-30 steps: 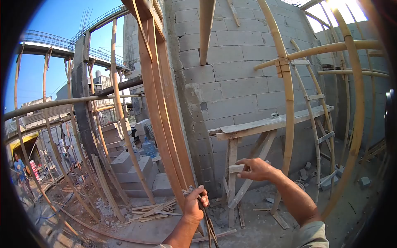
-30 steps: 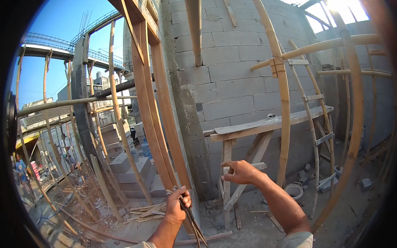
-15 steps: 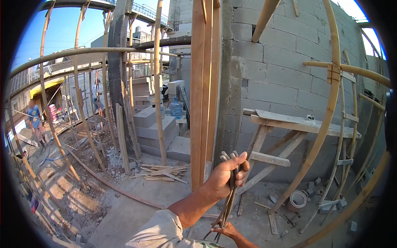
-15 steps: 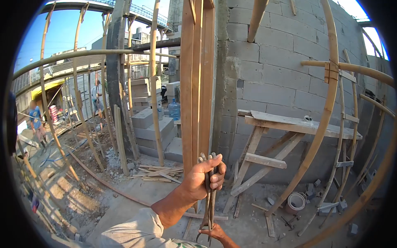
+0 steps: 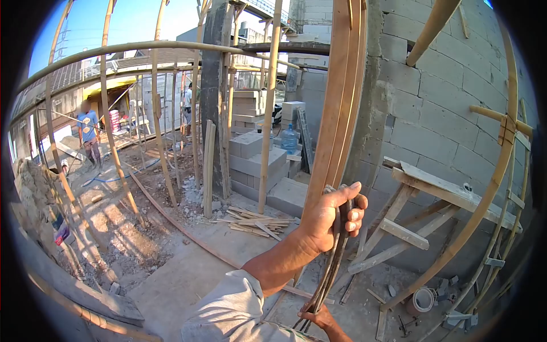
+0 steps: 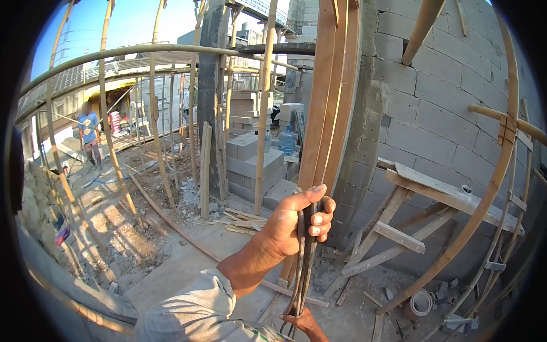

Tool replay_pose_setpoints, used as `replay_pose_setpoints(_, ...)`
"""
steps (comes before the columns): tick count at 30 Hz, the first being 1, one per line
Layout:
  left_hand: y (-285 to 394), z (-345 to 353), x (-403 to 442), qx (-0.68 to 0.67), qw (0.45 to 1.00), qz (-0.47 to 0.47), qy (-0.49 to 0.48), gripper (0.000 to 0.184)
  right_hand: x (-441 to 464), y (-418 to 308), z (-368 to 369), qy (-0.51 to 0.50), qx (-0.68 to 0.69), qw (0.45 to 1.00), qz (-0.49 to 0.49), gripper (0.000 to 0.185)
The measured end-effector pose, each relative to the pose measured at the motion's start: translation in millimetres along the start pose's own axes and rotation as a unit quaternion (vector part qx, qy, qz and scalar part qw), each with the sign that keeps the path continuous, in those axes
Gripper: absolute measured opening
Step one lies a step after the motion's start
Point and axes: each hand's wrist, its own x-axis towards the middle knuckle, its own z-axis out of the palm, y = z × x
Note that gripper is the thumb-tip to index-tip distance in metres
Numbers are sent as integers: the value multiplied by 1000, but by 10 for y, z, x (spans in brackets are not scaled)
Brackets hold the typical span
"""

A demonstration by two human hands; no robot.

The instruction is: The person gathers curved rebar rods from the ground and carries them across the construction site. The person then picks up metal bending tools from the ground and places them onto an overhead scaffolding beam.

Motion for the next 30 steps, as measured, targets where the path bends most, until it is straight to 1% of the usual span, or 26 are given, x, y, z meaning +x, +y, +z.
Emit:
replay_pose_setpoints(1,39,-52,-18,0,1000,6,5,35,-18,-51,31,3,-8,1000,4,24)
replay_pose_setpoints(2,71,-118,-33,-9,1000,21,0,32,-44,-124,68,18,13,1000,-5,23)
replay_pose_setpoints(3,105,-190,-44,-13,999,29,14,31,-29,-130,85,24,18,1000,2,22)
replay_pose_setpoints(6,232,-363,-91,-36,997,50,41,33,-8,-183,87,49,21,998,22,20)
replay_pose_setpoints(10,432,-599,-252,-44,991,95,87,34,109,-255,71,-14,-3,1000,1,18)
replay_pose_setpoints(13,538,-800,-320,-46,985,123,108,35,167,-320,151,-21,13,999,25,20)
replay_pose_setpoints(14,580,-843,-355,-64,983,120,126,39,181,-361,213,8,-14,999,31,22)
replay_pose_setpoints(17,678,-1074,-393,-73,976,162,126,44,263,-481,341,32,-33,998,50,21)
replay_pose_setpoints(18,714,-1183,-401,-71,975,177,118,51,318,-471,380,34,-31,997,55,22)
replay_pose_setpoints(21,781,-1417,-466,-56,964,233,117,57,449,-514,471,26,-41,998,46,23)
replay_pose_setpoints(22,785,-1527,-489,-44,963,251,90,64,489,-554,485,19,-36,997,62,24)
replay_pose_setpoints(25,643,-1728,-545,95,924,342,144,68,636,-712,569,16,-55,995,86,25)
replay_pose_setpoints(28,326,-1996,-688,174,930,294,135,65,876,-1045,651,5,-80,992,102,28)
replay_pose_setpoints(29,129,-2118,-719,189,935,268,137,62,970,-1124,666,3,-96,990,106,29)
replay_pose_setpoints(30,-107,-2216,-777,205,937,245,140,59,1050,-1272,686,-11,-76,991,113,27)
